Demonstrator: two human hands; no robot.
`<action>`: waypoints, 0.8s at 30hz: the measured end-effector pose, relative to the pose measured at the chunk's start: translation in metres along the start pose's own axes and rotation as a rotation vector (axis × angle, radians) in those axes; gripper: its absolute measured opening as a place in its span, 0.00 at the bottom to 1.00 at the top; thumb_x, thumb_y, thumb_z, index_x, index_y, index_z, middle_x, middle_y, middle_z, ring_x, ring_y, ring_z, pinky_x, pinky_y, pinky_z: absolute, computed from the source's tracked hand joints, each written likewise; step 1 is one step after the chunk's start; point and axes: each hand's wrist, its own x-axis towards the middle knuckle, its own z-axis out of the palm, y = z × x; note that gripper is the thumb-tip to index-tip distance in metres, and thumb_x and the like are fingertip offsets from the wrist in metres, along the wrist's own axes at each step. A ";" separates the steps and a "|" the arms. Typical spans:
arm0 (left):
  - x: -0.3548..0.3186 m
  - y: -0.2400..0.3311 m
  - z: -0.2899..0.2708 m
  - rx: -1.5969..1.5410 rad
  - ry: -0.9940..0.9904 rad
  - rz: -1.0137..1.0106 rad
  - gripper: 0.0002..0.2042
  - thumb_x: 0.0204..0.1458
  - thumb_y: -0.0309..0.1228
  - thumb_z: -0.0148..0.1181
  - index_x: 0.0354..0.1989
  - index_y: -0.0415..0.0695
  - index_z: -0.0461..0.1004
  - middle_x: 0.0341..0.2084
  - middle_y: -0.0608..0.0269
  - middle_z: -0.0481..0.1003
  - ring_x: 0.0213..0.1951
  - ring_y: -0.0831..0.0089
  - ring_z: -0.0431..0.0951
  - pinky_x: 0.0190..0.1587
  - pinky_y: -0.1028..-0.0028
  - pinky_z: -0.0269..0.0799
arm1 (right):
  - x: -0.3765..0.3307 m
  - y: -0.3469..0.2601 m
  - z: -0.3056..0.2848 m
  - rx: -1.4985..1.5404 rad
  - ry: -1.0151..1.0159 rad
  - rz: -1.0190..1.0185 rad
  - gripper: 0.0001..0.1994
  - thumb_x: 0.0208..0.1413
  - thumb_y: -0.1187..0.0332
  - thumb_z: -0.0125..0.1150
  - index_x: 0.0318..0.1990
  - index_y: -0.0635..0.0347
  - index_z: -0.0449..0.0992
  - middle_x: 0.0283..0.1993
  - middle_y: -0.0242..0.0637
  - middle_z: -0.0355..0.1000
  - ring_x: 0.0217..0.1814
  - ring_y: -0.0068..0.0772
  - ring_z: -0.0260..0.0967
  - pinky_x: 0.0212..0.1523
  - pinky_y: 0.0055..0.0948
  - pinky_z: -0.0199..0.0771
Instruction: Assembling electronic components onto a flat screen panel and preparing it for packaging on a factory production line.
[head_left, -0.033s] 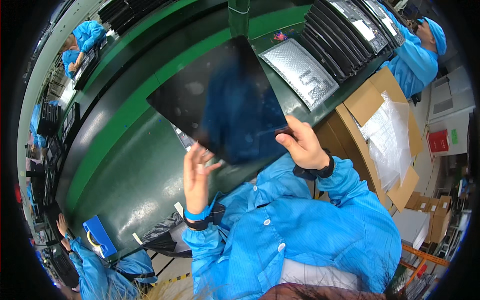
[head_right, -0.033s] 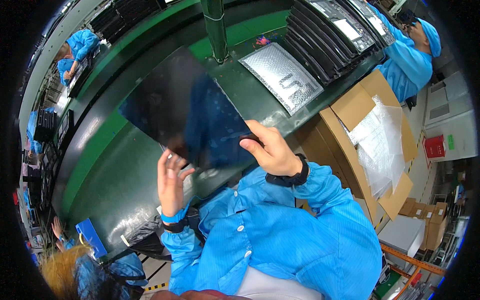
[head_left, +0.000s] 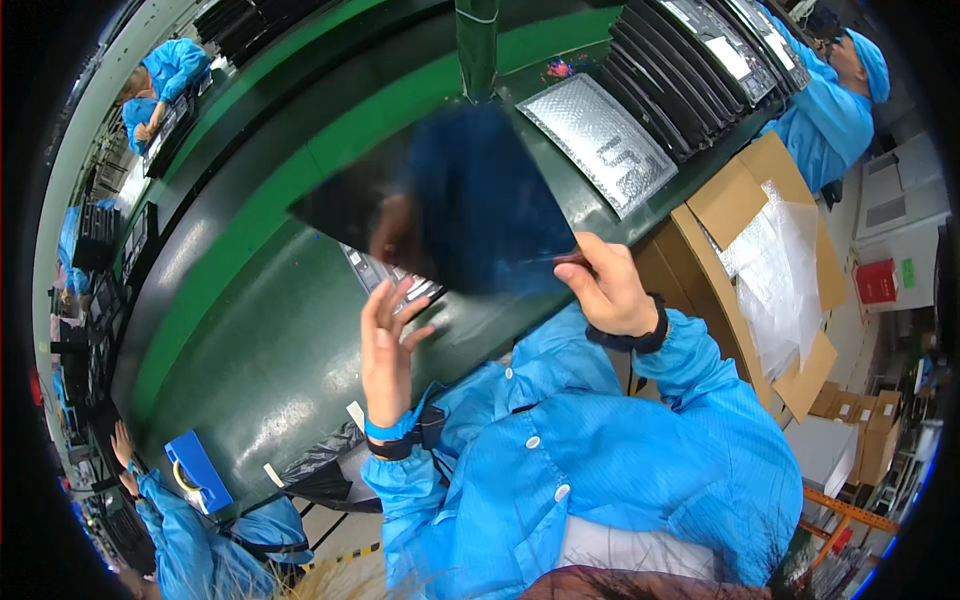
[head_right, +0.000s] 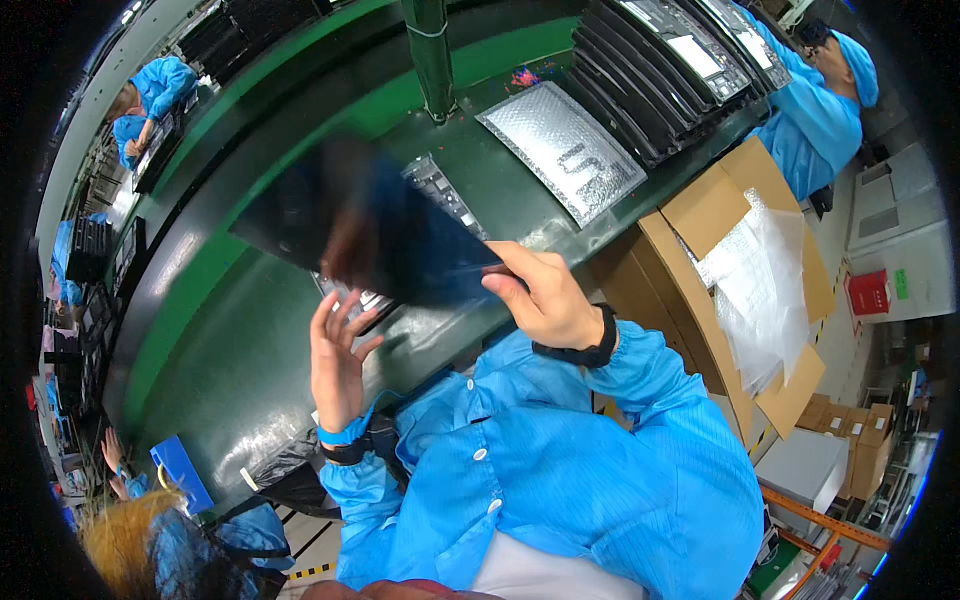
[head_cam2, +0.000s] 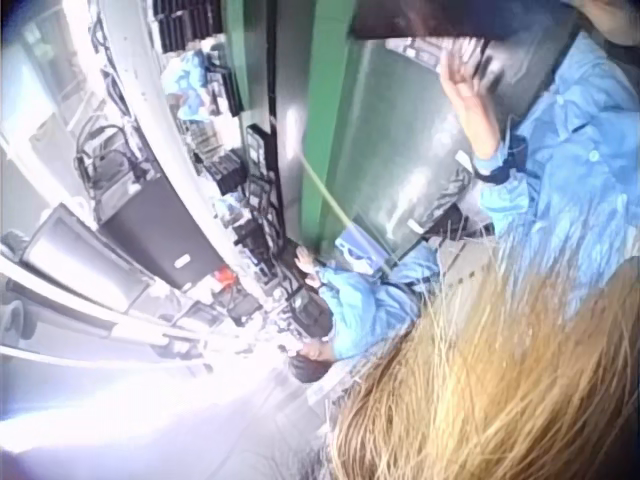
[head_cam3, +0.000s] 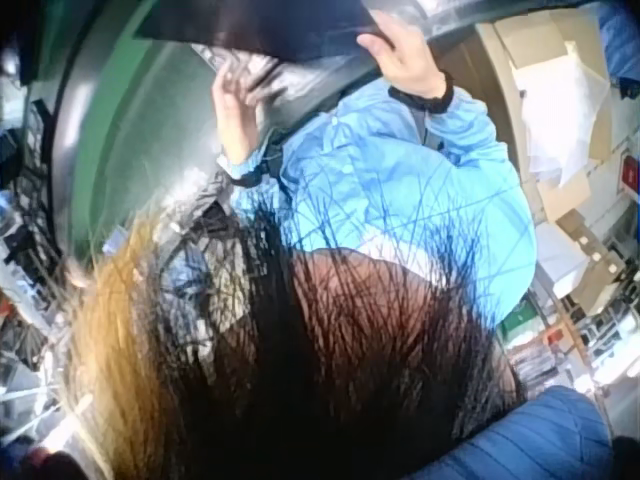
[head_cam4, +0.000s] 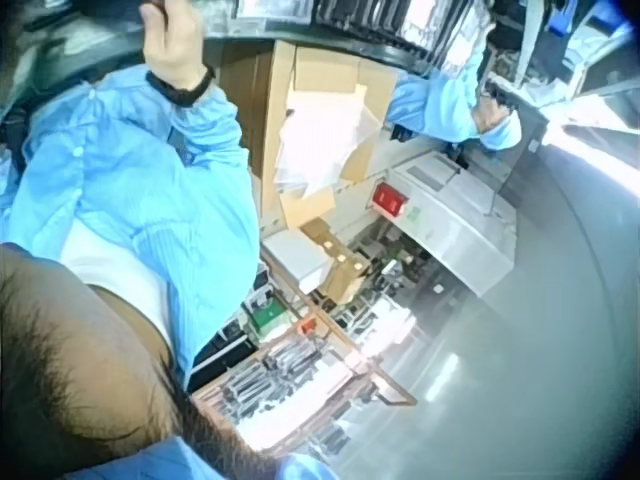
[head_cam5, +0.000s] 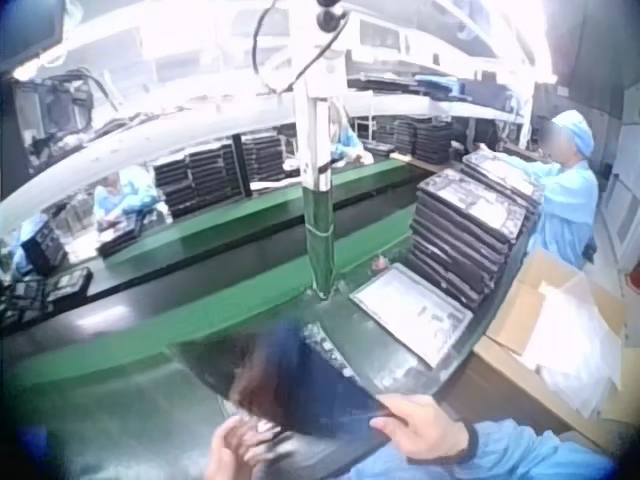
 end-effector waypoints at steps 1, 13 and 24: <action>-0.002 -0.001 -0.005 0.007 -0.028 0.016 0.37 0.71 0.58 0.47 0.78 0.45 0.56 0.74 0.46 0.61 0.68 0.53 0.70 0.66 0.55 0.71 | 0.007 -0.003 0.001 -0.182 0.140 -0.224 0.15 0.58 0.84 0.63 0.52 0.67 0.80 0.42 0.49 0.82 0.42 0.50 0.82 0.46 0.40 0.81; -0.023 -0.030 -0.026 -0.276 0.327 -0.148 0.38 0.72 0.60 0.42 0.73 0.36 0.64 0.66 0.45 0.73 0.60 0.51 0.79 0.66 0.54 0.73 | 0.012 0.018 -0.001 -0.690 -0.083 -0.742 0.14 0.57 0.63 0.74 0.50 0.38 0.86 0.54 0.22 0.82 0.54 0.28 0.76 0.50 0.31 0.75; -0.007 -0.013 -0.036 -0.679 -0.065 -0.421 0.58 0.60 0.80 0.31 0.74 0.29 0.59 0.66 0.39 0.71 0.65 0.53 0.74 0.66 0.59 0.71 | -0.007 0.012 -0.013 -0.516 -0.082 -0.956 0.10 0.59 0.65 0.75 0.47 0.39 0.85 0.54 0.21 0.84 0.56 0.30 0.79 0.59 0.36 0.68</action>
